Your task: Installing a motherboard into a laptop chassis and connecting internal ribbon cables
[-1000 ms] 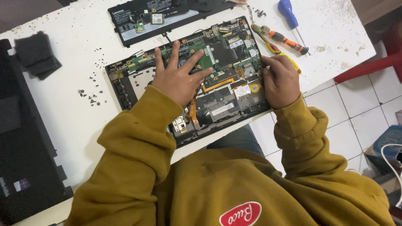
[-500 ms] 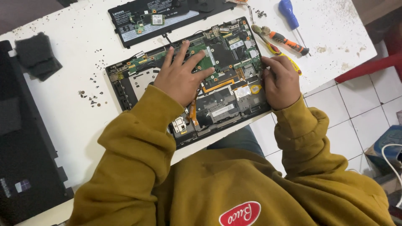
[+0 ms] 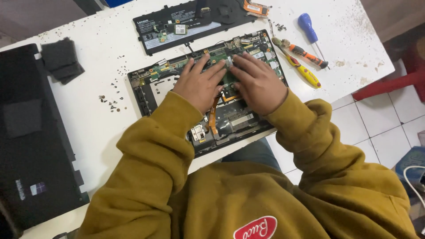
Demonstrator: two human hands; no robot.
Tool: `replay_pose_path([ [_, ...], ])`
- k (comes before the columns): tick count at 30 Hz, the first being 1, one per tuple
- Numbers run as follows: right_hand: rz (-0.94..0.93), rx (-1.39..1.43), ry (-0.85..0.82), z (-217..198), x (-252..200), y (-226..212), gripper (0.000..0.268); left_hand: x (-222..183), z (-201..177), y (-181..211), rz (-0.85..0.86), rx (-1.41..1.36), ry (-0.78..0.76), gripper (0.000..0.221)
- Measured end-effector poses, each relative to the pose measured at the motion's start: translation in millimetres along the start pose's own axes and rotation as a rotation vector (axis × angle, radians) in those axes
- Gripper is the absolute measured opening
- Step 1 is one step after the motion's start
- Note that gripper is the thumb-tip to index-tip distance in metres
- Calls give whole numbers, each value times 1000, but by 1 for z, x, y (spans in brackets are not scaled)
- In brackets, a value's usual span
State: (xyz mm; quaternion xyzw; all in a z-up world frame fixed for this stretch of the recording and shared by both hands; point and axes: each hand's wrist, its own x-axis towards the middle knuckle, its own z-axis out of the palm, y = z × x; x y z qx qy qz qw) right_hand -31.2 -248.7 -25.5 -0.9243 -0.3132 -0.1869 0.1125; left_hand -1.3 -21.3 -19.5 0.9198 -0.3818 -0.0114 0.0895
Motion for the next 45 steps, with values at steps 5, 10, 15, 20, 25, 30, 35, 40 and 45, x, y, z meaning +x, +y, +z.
replay_pose_path([
  [5,30,-115,-87,14,1,-1,39,-4,5,-23,8,-99,168,34],
  [10,52,-126,-114,5,7,-7,36,-19,-2,-50,-90,97,314,21],
  [15,67,-152,-183,1,8,-9,39,-25,-13,-48,-209,53,13,31],
  [20,83,-150,-220,3,7,-6,41,-23,-29,-34,-239,13,-56,48],
  [25,37,-153,-199,8,21,7,31,-25,-39,-27,-247,-21,-113,71],
  [30,-114,-179,-37,-8,77,-1,18,-18,-24,-32,-252,54,-84,78],
  [35,-51,-203,-153,37,122,8,20,-18,-9,-36,-242,83,22,75],
  [40,-4,-93,-287,72,153,14,30,-16,0,-39,-263,113,50,78],
  [45,215,325,-391,48,164,7,12,-18,-6,-36,-276,118,56,84],
])
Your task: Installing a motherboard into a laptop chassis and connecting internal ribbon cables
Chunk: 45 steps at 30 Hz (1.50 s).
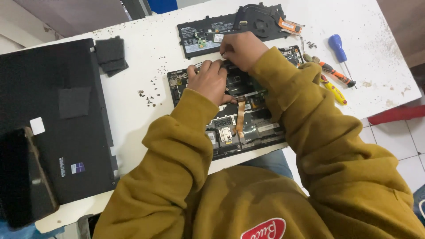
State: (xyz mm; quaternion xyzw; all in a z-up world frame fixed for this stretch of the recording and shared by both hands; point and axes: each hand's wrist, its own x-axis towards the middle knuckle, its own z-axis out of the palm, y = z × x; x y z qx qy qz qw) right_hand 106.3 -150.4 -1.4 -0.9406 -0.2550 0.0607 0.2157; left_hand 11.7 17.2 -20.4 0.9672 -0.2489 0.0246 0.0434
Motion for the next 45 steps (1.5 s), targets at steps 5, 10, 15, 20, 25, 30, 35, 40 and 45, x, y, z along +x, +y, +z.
replay_pose_path([
  [5,79,118,62,-10,-2,12,4,3,-12,1,-13,-40,-89,80],
  [10,98,166,111,-19,-8,20,4,0,-10,1,20,-3,-44,77],
  [15,159,356,161,-22,-14,18,8,-1,-17,4,52,0,-127,68],
  [20,201,336,157,-25,-16,17,8,-3,-13,2,73,15,-112,69],
  [25,135,309,201,-25,-19,25,13,-6,-21,5,80,-9,-110,65],
  [30,-60,123,268,-29,-21,28,4,-3,-28,9,44,-18,-244,66],
  [35,21,47,229,-32,-24,31,16,-4,-27,11,55,16,-252,69],
  [40,-141,-234,273,-54,-49,26,40,-4,-22,12,41,43,-197,70],
  [45,-204,-209,301,-83,-109,-18,20,-4,-17,11,19,22,-166,85],
])
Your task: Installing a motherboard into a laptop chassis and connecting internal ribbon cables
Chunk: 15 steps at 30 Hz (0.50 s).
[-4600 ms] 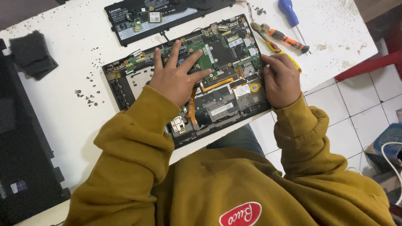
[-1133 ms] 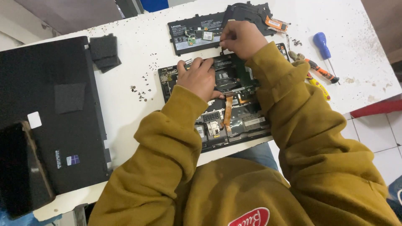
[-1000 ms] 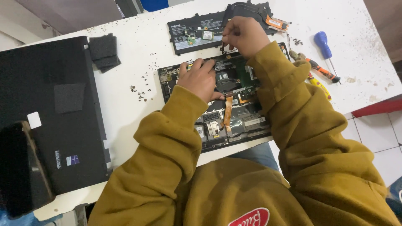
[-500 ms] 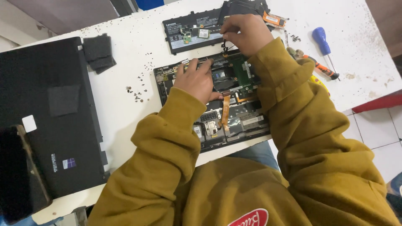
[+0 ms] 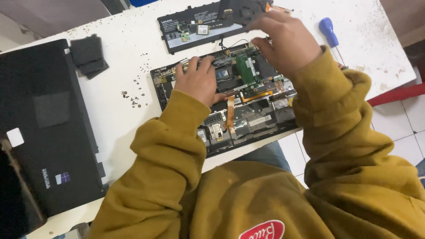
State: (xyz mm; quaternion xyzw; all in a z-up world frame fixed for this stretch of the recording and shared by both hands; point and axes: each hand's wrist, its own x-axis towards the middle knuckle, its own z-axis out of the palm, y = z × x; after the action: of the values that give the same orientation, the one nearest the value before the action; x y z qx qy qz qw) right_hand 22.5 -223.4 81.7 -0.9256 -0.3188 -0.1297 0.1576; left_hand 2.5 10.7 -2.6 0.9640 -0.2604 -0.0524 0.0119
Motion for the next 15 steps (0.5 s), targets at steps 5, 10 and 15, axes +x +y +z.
replay_pose_path([
  [5,-50,-29,-13,33,-71,9,8,-7,-8,3,-12,-70,-2,78],
  [10,-62,-173,15,65,-109,18,15,-15,-26,9,-13,-105,-14,75],
  [15,-65,-253,107,68,-115,7,19,-16,-32,17,198,-117,-57,49],
])
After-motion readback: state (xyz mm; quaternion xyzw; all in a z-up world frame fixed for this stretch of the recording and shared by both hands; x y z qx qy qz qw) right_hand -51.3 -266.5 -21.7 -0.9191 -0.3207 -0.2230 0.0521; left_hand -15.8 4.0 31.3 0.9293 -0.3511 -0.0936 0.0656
